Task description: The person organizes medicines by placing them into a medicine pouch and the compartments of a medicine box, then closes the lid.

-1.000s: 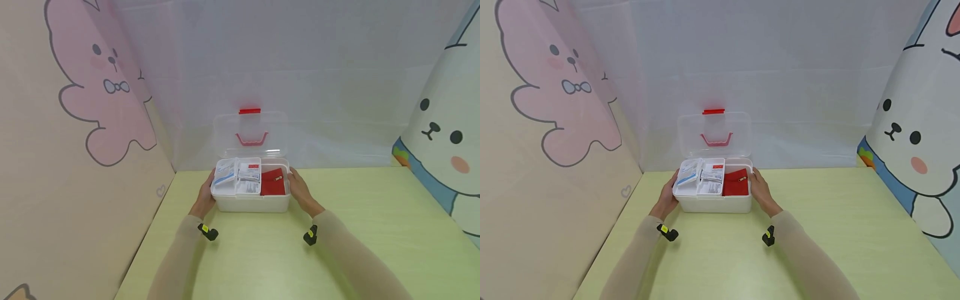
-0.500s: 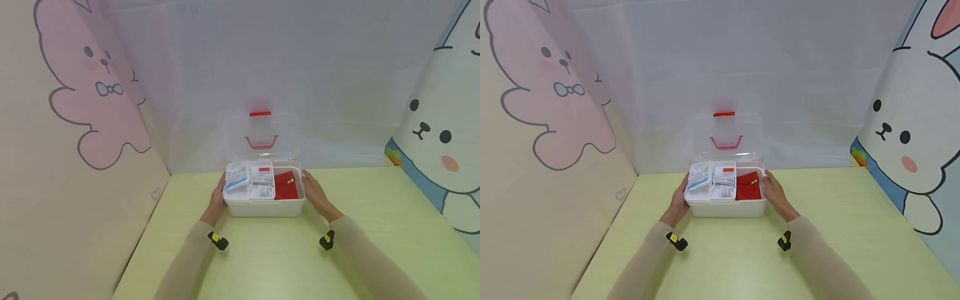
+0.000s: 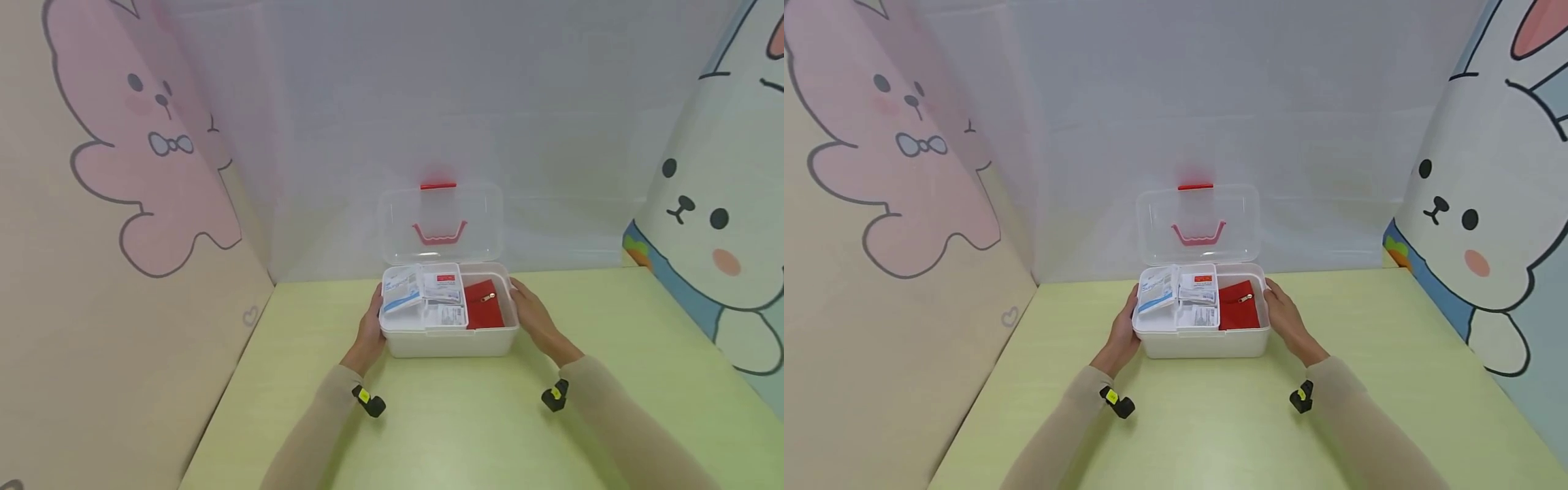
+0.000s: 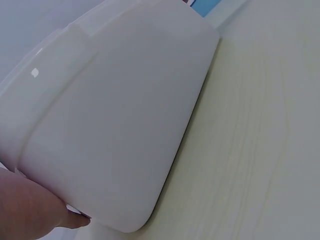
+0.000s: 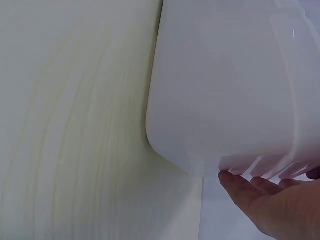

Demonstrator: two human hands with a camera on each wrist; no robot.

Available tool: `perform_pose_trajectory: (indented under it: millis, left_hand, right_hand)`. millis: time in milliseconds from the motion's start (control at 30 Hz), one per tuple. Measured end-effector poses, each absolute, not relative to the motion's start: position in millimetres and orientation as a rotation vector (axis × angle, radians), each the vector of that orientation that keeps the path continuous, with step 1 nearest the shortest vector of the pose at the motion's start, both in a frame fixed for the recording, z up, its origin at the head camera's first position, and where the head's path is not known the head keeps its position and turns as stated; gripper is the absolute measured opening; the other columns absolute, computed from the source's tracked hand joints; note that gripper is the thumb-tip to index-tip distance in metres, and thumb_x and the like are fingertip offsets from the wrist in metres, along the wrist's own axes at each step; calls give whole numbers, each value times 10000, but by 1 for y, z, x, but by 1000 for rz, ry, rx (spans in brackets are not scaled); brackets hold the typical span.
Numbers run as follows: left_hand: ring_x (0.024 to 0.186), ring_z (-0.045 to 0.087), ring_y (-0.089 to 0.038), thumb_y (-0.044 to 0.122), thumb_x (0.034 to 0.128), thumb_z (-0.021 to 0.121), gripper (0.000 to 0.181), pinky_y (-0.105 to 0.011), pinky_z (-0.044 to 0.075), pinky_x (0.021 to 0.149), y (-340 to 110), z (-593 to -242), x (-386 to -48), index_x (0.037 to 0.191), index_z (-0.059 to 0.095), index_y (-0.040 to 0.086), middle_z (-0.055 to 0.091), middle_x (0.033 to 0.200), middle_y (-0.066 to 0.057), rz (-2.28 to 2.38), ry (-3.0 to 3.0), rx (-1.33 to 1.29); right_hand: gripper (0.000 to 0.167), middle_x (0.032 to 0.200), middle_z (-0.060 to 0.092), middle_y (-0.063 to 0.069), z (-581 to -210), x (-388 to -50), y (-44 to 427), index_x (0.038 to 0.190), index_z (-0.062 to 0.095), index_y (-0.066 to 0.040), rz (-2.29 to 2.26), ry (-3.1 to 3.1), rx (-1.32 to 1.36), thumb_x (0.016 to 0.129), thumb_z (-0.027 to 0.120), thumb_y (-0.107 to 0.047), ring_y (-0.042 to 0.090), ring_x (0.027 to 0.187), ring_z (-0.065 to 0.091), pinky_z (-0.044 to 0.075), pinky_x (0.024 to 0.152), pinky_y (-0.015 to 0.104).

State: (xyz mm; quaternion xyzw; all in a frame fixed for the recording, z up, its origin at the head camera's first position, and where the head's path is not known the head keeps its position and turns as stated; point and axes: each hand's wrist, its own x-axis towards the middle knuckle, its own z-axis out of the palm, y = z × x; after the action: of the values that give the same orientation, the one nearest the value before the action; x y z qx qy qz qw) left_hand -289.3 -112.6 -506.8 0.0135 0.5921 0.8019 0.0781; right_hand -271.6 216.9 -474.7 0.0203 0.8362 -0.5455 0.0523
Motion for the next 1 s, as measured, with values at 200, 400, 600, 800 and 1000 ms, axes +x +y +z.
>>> perform_pose_trajectory:
  millis: [200, 400, 600, 800, 1000]
  left_hand:
    - [1545, 21, -203, 396, 1065, 238, 543, -459, 97, 1236, -110, -506, -283, 1583, 99, 318, 81, 1663, 83, 2360, 1799, 26]
    - [1545, 38, -198, 413, 1062, 234, 548, -459, 110, 1235, -106, -507, -281, 1583, 96, 320, 91, 1661, 90, 2355, 1814, 12]
    - [1545, 23, -222, 391, 1065, 232, 552, -472, 106, 1232, -105, -508, -278, 1587, 83, 293, 76, 1666, 59, 2351, 1821, 56]
    - [1539, 81, -253, 352, 1059, 252, 547, -474, 135, 1230, -108, -504, -279, 1580, 129, 239, 129, 1656, 8, 2370, 1806, 86]
    - [1539, 57, -306, 359, 1058, 275, 575, -504, 91, 1233, -120, -495, -288, 1580, 112, 179, 103, 1655, -62, 2352, 1871, 37]
  right_hand:
    - [590, 1586, 284, 209, -473, -267, 222, 1586, 145, -158, -1667, 2535, 54, 1065, 213, -427, 413, 1415, 331, 246, 1155, 599]
    - [589, 1585, 280, 220, -469, -266, 224, 1587, 131, -151, -1685, 2510, 51, 1067, 216, -414, 422, 1423, 327, 247, 1158, 592]
    - [583, 1587, 273, 219, -467, -262, 226, 1585, 139, -145, -1697, 2496, 57, 1069, 229, -401, 420, 1427, 319, 249, 1158, 590]
    - [600, 1599, 235, 225, -467, -263, 228, 1584, 127, -128, -1673, 2497, 49, 1067, 232, -412, 434, 1443, 282, 232, 1164, 602]
    - [641, 1587, 251, 244, -463, -266, 234, 1579, 115, -91, -1649, 2519, 21, 1060, 239, -447, 451, 1437, 293, 278, 1144, 601]
